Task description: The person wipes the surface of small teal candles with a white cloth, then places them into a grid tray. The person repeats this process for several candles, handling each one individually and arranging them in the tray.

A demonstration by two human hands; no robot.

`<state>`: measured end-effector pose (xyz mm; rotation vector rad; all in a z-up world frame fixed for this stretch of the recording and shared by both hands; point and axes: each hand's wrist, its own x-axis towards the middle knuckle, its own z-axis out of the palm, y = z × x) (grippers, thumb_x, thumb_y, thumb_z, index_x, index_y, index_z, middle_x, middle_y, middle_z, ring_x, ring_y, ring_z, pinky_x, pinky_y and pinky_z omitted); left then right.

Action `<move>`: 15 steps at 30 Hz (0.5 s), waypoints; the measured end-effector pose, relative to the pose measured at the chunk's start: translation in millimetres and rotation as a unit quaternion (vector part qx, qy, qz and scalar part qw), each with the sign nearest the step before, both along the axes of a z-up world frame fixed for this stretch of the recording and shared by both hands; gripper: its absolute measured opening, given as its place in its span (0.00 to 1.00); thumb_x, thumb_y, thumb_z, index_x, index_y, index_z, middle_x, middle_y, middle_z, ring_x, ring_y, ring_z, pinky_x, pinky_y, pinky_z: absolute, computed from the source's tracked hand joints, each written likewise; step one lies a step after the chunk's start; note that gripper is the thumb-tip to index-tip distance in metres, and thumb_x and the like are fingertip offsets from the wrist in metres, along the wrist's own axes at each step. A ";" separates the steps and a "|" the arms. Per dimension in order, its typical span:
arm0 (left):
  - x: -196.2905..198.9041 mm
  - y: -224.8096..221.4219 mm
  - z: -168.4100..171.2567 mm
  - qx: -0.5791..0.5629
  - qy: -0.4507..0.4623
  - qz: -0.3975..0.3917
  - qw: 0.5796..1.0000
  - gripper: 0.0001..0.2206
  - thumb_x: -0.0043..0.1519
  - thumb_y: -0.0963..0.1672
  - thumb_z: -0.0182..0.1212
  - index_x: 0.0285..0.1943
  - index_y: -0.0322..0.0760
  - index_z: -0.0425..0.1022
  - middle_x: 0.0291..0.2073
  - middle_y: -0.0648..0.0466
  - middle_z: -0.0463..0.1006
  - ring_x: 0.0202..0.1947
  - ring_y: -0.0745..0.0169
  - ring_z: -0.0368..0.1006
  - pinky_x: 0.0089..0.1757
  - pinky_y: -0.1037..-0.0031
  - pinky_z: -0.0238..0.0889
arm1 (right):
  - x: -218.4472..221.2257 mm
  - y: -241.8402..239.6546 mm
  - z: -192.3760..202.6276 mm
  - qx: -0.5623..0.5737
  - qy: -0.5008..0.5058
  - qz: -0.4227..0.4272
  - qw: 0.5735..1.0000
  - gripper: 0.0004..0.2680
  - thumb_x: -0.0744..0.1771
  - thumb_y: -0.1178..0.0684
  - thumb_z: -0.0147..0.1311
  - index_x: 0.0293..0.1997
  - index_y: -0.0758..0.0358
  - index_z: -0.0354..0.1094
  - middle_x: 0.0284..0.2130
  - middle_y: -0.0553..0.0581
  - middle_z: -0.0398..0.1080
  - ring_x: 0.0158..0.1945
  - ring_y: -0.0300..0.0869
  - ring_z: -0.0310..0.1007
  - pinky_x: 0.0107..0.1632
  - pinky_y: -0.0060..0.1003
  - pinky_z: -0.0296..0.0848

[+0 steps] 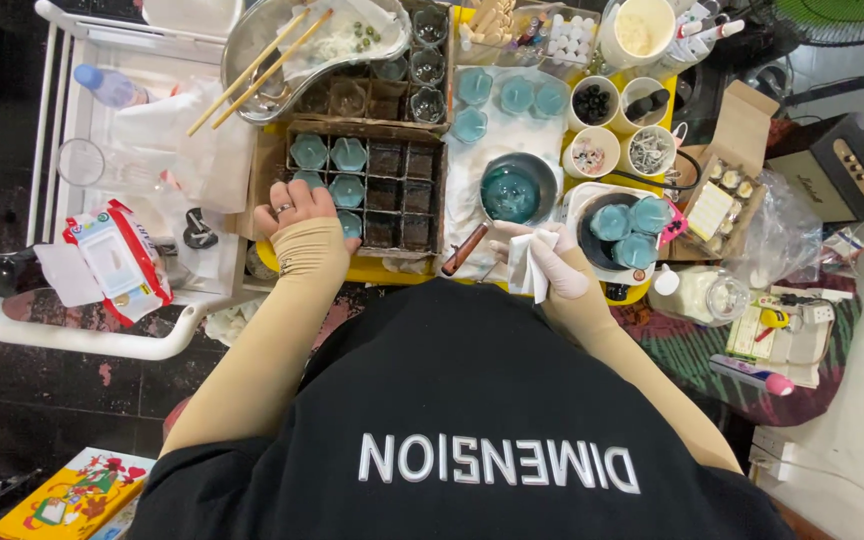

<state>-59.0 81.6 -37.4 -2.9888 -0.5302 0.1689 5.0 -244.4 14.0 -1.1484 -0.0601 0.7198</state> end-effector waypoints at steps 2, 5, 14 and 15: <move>4.8 -1.7 -6.2 0.014 0.012 0.003 1.000 0.33 0.42 0.58 0.76 0.50 0.36 0.76 0.53 0.45 0.66 0.61 0.45 0.56 0.53 0.51 0.48 | -0.9 -3.9 0.1 -0.005 -0.010 -0.001 1.000 0.07 0.73 0.53 0.40 0.51 0.67 0.58 0.62 0.68 0.67 0.61 0.50 0.71 0.63 0.44 0.70; 11.7 -3.4 -6.5 0.040 0.043 0.014 0.998 0.33 0.40 0.58 0.77 0.48 0.37 0.77 0.53 0.45 0.66 0.61 0.45 0.55 0.54 0.52 0.49 | -2.3 -8.4 -2.2 -0.013 -0.030 -0.002 0.999 0.07 0.73 0.54 0.39 0.52 0.67 0.58 0.62 0.67 0.67 0.61 0.49 0.71 0.64 0.44 0.70; 13.8 -10.6 -2.3 0.048 0.089 0.031 0.994 0.33 0.41 0.58 0.78 0.48 0.36 0.77 0.53 0.44 0.65 0.63 0.43 0.54 0.55 0.49 0.48 | -7.9 -17.7 -5.0 0.010 -0.012 -0.031 0.999 0.07 0.73 0.55 0.40 0.52 0.68 0.56 0.62 0.68 0.67 0.61 0.49 0.71 0.65 0.43 0.69; 12.4 -9.6 -5.1 0.044 0.081 0.028 0.995 0.32 0.42 0.58 0.78 0.47 0.37 0.78 0.54 0.45 0.65 0.64 0.43 0.54 0.57 0.50 0.47 | -8.3 -16.3 0.2 -0.026 -0.032 -0.027 0.999 0.08 0.73 0.54 0.39 0.54 0.68 0.58 0.61 0.68 0.67 0.61 0.49 0.71 0.65 0.42 0.69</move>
